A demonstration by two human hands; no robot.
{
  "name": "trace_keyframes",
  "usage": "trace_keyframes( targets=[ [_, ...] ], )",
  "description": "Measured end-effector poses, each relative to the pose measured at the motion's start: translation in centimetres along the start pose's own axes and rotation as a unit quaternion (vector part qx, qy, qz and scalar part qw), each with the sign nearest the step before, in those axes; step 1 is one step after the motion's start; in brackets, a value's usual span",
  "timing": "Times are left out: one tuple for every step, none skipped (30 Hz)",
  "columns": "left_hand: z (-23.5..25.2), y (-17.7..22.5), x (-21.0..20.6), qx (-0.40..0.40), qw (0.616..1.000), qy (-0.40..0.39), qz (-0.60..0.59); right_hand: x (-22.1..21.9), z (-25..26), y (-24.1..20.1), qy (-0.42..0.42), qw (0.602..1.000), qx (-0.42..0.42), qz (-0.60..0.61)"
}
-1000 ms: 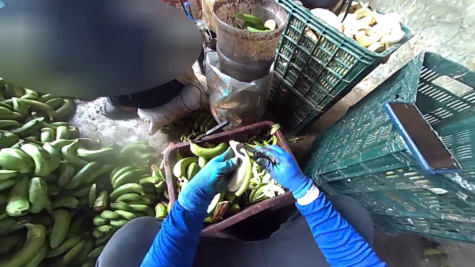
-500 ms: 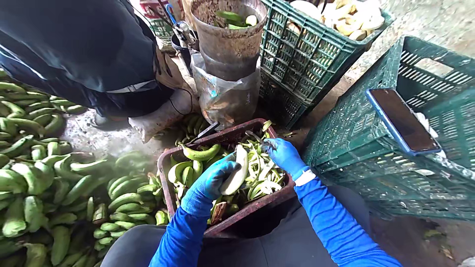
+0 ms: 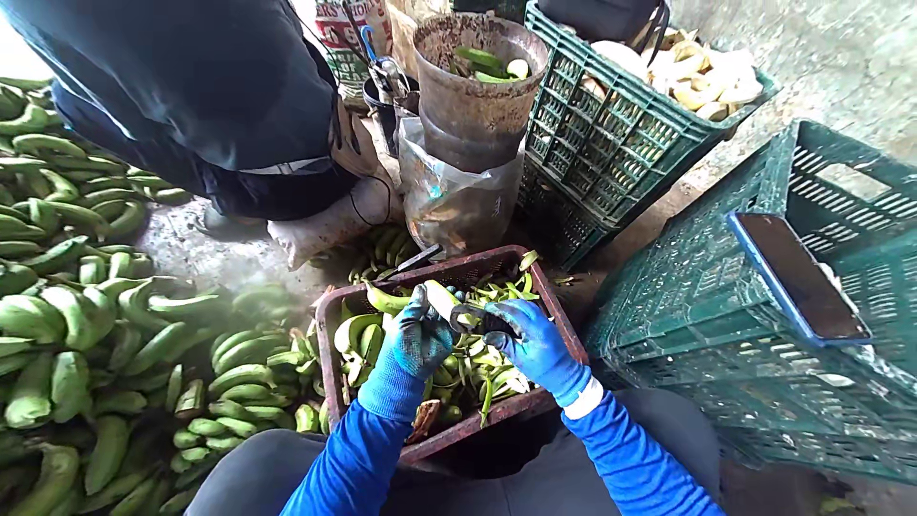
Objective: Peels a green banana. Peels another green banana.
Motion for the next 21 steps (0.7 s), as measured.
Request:
trace_keyframes(
  targets=[
    [0.0,-0.1,0.0,0.011,1.000,-0.002,0.022,0.1,0.1,0.1,0.000,1.000,0.012,0.000],
    [-0.1,-0.1,-0.1,0.025,0.998,-0.017,0.049,0.1,0.1,0.1,-0.003,1.000,0.020,0.000],
    [-0.1,-0.1,-0.1,0.038,0.995,-0.042,0.085,0.1,0.1,0.1,-0.006,1.000,0.028,0.001],
    [0.0,-0.1,-0.1,0.051,0.988,-0.072,0.126,0.1,0.1,0.1,-0.008,0.999,0.032,-0.003],
    [0.0,-0.2,0.0,0.064,0.979,-0.104,0.161,0.1,0.0,0.1,-0.010,0.999,0.031,-0.005],
    [0.0,-0.2,0.0,0.078,0.971,-0.133,0.182,0.1,0.1,0.2,-0.009,1.000,0.026,-0.004],
    [-0.2,-0.3,0.0,0.087,0.964,-0.158,0.196,0.2,0.1,0.3,-0.008,1.000,0.016,0.003],
    [-0.3,-0.4,0.0,0.092,0.956,-0.180,0.213,0.3,0.3,0.4,-0.008,1.000,0.000,0.015],
    [-0.6,-0.3,-0.1,0.096,0.946,-0.198,0.236,0.4,0.5,0.7,-0.014,0.999,-0.024,0.028],
    [-0.9,-0.2,-0.2,0.096,0.935,-0.213,0.268,0.5,0.8,0.9,-0.025,0.997,-0.054,0.043],
    [-1.3,-0.1,-0.6,0.094,0.923,-0.221,0.301,0.7,1.0,1.2,-0.042,0.994,-0.086,0.059],
    [-1.8,0.0,-1.0,0.092,0.914,-0.223,0.327,1.0,1.3,1.5,-0.058,0.989,-0.111,0.076],
    [-2.1,0.0,-1.4,0.097,0.907,-0.232,0.339,1.3,1.4,1.7,-0.068,0.986,-0.124,0.091],
    [-2.3,0.0,-1.6,0.100,0.900,-0.243,0.348,1.5,1.4,1.7,-0.071,0.984,-0.127,0.102],
    [-2.2,0.0,-1.6,0.098,0.894,-0.256,0.355,1.7,1.3,1.5,-0.070,0.984,-0.127,0.109],
    [-2.1,0.0,-1.7,0.089,0.887,-0.265,0.368,1.9,1.3,1.2,-0.066,0.983,-0.126,0.113],
    [-2.1,0.1,-1.8,0.076,0.873,-0.274,0.397,2.1,1.3,0.9,-0.063,0.983,-0.127,0.116],
    [-2.0,0.1,-1.8,0.068,0.859,-0.274,0.426,2.1,1.3,0.8,-0.066,0.982,-0.135,0.111],
    [-1.9,0.2,-1.7,0.067,0.851,-0.267,0.447,2.1,1.4,1.0,-0.075,0.981,-0.153,0.095],
    [-1.8,0.1,-1.5,0.070,0.845,-0.259,0.463,2.0,1.4,1.5,-0.090,0.977,-0.179,0.070],
    [-1.8,0.1,-1.4,0.075,0.841,-0.260,0.469,1.9,1.5,2.2,-0.104,0.972,-0.205,0.041]
  ],
)
Point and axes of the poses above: each hand's wrist, its own z-axis towards the middle knuckle, its own x-axis out of the back of the hand, y = z × x, the point moved 3 cm from there along z, towards the middle knuckle, and after that the axes turned 1 degree about -y, right-handed, at the moved point
